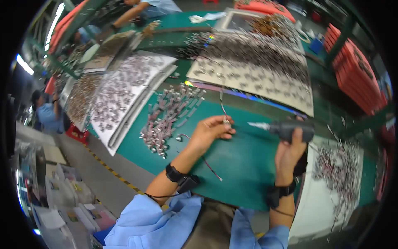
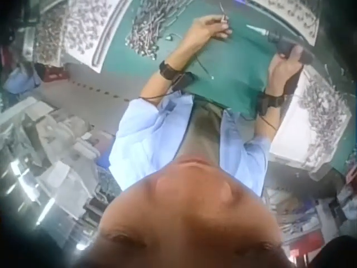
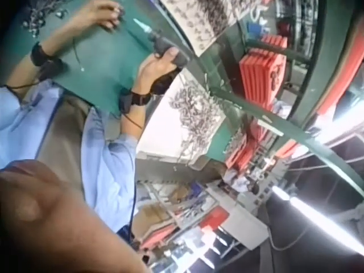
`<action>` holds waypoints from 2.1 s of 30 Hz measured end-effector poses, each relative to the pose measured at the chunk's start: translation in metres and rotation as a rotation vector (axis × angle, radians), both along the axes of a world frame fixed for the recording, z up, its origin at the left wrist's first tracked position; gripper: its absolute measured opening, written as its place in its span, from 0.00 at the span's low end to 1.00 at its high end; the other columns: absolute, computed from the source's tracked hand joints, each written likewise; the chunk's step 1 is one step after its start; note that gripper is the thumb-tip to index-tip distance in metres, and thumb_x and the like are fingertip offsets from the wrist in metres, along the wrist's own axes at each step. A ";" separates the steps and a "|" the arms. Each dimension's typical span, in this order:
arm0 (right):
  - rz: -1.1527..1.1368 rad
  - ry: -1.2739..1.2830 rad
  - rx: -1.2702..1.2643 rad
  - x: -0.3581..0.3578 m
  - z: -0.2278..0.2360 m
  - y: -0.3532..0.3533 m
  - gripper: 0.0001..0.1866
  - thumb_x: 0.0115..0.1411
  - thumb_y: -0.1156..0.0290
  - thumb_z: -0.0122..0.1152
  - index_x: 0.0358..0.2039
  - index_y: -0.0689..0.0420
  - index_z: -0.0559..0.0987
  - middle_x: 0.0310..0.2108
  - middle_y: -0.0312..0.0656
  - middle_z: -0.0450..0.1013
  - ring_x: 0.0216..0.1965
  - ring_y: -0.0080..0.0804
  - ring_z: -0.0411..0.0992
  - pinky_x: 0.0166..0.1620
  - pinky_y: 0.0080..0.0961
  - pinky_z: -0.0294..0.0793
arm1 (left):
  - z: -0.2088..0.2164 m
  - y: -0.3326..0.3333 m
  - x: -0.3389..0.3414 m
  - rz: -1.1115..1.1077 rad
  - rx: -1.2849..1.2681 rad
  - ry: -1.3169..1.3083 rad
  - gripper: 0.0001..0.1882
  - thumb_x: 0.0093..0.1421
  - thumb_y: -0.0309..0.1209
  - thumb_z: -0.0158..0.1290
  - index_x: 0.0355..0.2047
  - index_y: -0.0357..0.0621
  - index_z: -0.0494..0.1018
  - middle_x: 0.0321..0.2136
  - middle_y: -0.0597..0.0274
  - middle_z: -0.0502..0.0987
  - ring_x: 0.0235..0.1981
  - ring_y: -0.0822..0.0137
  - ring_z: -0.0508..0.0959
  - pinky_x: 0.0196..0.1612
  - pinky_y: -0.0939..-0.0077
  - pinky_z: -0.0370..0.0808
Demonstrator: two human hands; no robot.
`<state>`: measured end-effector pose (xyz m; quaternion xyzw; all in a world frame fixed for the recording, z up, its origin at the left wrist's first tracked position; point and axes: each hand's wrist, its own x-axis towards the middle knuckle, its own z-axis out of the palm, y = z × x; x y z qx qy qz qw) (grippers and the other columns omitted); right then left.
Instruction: The person picks up a wire assembly, applies glue to the component using a squeeze bottle, and places it onto a board. This process is repeated for several assemblies, with the person occasionally wiping the bottle tip with a cloth.
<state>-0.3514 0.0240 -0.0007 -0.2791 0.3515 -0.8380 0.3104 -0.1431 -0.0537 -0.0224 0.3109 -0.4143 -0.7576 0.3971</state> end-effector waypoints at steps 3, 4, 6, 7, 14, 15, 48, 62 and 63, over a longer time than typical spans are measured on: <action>-0.010 0.026 0.045 -0.006 -0.001 -0.003 0.26 0.57 0.60 0.52 0.50 0.65 0.60 0.43 0.45 0.64 0.45 0.29 0.64 0.51 0.26 0.62 | -0.004 -0.001 -0.010 -0.016 -0.052 -0.100 0.12 0.53 0.22 0.50 0.38 0.31 0.68 0.34 0.53 0.73 0.31 0.65 0.76 0.32 0.78 0.75; 0.013 0.056 0.065 -0.005 0.004 -0.004 0.28 0.56 0.59 0.53 0.49 0.65 0.60 0.43 0.45 0.64 0.45 0.30 0.64 0.51 0.27 0.61 | -0.006 0.000 -0.013 -0.038 -0.022 -0.094 0.12 0.53 0.22 0.50 0.38 0.31 0.68 0.34 0.53 0.73 0.31 0.65 0.76 0.32 0.78 0.75; 0.023 0.074 0.117 0.000 0.002 0.001 0.29 0.55 0.57 0.54 0.49 0.65 0.60 0.43 0.46 0.64 0.46 0.31 0.64 0.51 0.29 0.61 | -0.010 0.005 -0.016 0.006 -0.047 -0.087 0.10 0.53 0.20 0.49 0.37 0.30 0.69 0.34 0.53 0.73 0.31 0.65 0.76 0.31 0.78 0.75; 0.005 0.105 0.093 0.000 0.000 0.003 0.29 0.54 0.56 0.54 0.48 0.65 0.61 0.43 0.46 0.64 0.46 0.32 0.63 0.51 0.29 0.61 | -0.011 0.009 -0.018 0.033 -0.062 -0.081 0.09 0.53 0.19 0.49 0.36 0.30 0.69 0.33 0.53 0.73 0.31 0.65 0.76 0.31 0.78 0.75; -0.052 0.180 0.077 -0.002 -0.011 0.019 0.33 0.52 0.51 0.55 0.47 0.65 0.61 0.43 0.46 0.63 0.46 0.36 0.63 0.52 0.30 0.61 | 0.000 0.038 -0.018 0.056 -0.178 -0.109 0.08 0.51 0.17 0.49 0.33 0.30 0.69 0.31 0.55 0.72 0.28 0.69 0.75 0.30 0.82 0.74; -0.049 0.186 0.071 -0.003 -0.012 0.019 0.33 0.52 0.51 0.55 0.48 0.65 0.61 0.43 0.46 0.63 0.46 0.36 0.63 0.52 0.30 0.60 | 0.000 0.038 -0.019 0.081 -0.229 -0.092 0.08 0.51 0.16 0.50 0.33 0.29 0.69 0.31 0.55 0.71 0.28 0.70 0.75 0.30 0.82 0.74; -0.062 0.427 0.174 0.019 -0.013 0.029 0.39 0.45 0.46 0.60 0.50 0.60 0.59 0.47 0.43 0.57 0.46 0.33 0.65 0.51 0.29 0.64 | -0.006 0.032 -0.015 0.041 -0.325 -0.231 0.10 0.47 0.12 0.50 0.32 0.31 0.71 0.27 0.62 0.67 0.24 0.79 0.70 0.28 0.89 0.71; -0.081 0.419 0.175 0.022 -0.014 0.028 0.39 0.44 0.47 0.61 0.49 0.59 0.60 0.45 0.40 0.59 0.45 0.33 0.66 0.48 0.28 0.67 | -0.009 0.031 -0.015 0.008 -0.394 -0.243 0.11 0.48 0.13 0.50 0.34 0.30 0.68 0.27 0.62 0.66 0.24 0.77 0.69 0.27 0.85 0.72; -0.086 0.420 0.179 0.022 -0.013 0.028 0.39 0.44 0.47 0.61 0.49 0.59 0.60 0.45 0.40 0.59 0.45 0.33 0.66 0.48 0.28 0.67 | -0.009 0.031 -0.015 0.006 -0.396 -0.247 0.11 0.48 0.13 0.50 0.34 0.30 0.68 0.27 0.62 0.66 0.24 0.77 0.70 0.27 0.85 0.72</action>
